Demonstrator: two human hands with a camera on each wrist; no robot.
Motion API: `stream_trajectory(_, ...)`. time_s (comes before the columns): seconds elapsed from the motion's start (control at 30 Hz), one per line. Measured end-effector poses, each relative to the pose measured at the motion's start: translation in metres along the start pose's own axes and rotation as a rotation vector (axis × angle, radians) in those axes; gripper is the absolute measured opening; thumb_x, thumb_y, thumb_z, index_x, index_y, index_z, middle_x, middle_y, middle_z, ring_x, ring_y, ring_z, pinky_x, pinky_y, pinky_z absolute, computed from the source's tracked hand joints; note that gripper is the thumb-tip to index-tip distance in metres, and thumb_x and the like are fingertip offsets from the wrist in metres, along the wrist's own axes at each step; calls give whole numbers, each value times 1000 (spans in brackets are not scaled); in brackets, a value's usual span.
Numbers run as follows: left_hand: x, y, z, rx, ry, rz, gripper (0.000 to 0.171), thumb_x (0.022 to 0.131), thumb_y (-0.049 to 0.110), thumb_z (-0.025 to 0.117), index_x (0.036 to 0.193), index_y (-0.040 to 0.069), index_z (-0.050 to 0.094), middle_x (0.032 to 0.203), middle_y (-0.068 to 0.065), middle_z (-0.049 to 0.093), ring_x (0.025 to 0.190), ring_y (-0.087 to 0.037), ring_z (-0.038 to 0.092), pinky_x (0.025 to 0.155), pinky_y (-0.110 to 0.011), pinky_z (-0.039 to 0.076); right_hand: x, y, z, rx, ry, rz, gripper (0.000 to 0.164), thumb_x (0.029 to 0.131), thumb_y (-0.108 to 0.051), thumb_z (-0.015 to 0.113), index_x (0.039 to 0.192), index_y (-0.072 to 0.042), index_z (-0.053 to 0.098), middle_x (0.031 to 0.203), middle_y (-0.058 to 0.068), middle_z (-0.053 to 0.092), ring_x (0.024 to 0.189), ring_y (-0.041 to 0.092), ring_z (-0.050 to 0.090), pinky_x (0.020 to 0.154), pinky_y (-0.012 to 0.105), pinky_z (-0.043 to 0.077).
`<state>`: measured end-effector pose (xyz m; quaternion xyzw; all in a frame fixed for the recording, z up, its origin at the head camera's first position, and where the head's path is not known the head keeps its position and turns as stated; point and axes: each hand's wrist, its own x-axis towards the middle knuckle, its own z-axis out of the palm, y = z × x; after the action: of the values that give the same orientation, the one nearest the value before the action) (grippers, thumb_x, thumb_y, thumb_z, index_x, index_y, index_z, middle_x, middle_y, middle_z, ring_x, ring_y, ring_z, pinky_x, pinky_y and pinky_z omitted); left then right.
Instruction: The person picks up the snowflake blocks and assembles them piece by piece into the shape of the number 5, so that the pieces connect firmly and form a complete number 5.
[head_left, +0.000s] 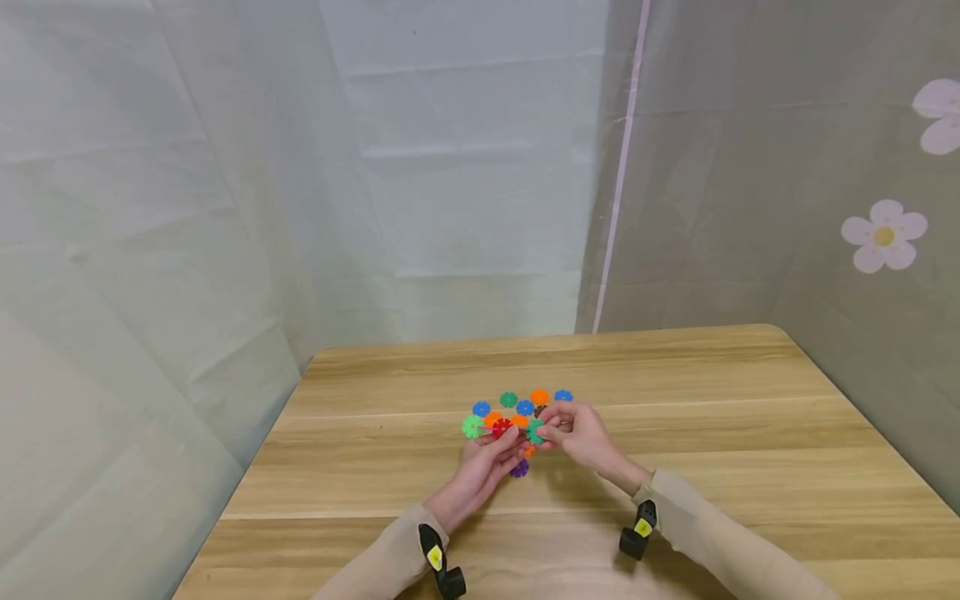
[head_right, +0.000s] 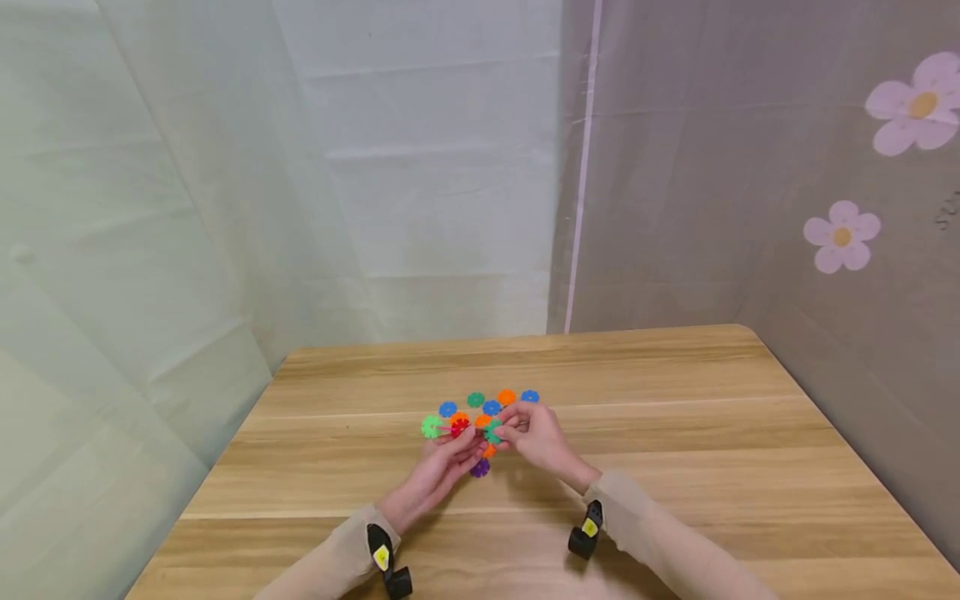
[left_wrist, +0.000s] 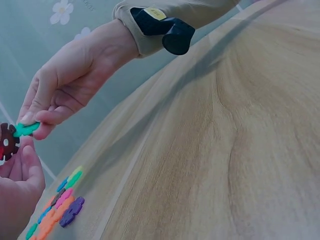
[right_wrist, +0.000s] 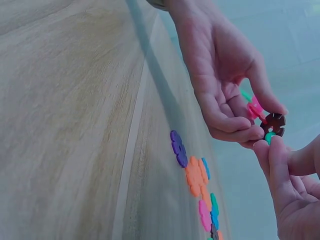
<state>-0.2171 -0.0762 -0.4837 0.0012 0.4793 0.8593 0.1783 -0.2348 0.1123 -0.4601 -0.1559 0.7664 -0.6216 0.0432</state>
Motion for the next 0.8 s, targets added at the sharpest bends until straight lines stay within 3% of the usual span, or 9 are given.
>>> stream_trajectory(0.43, -4, 2, -2, 34, -15, -12, 9, 94, 11, 61, 91, 7, 69, 87, 0, 74, 86, -9, 70, 84, -22, 56, -4, -3, 6, -48, -6, 17, 10, 87, 4, 66, 95, 7, 60, 77, 13, 64, 73, 41, 69, 68, 42, 60)
stream_trajectory(0.8, -4, 4, -3, 63, -14, -14, 7, 93, 13, 64, 94, 7, 69, 89, 0, 74, 86, -9, 70, 84, -22, 56, -6, -4, 6, 11, -13, 5, 13, 87, 4, 66, 96, 10, 59, 78, 17, 64, 73, 44, 69, 69, 45, 60)
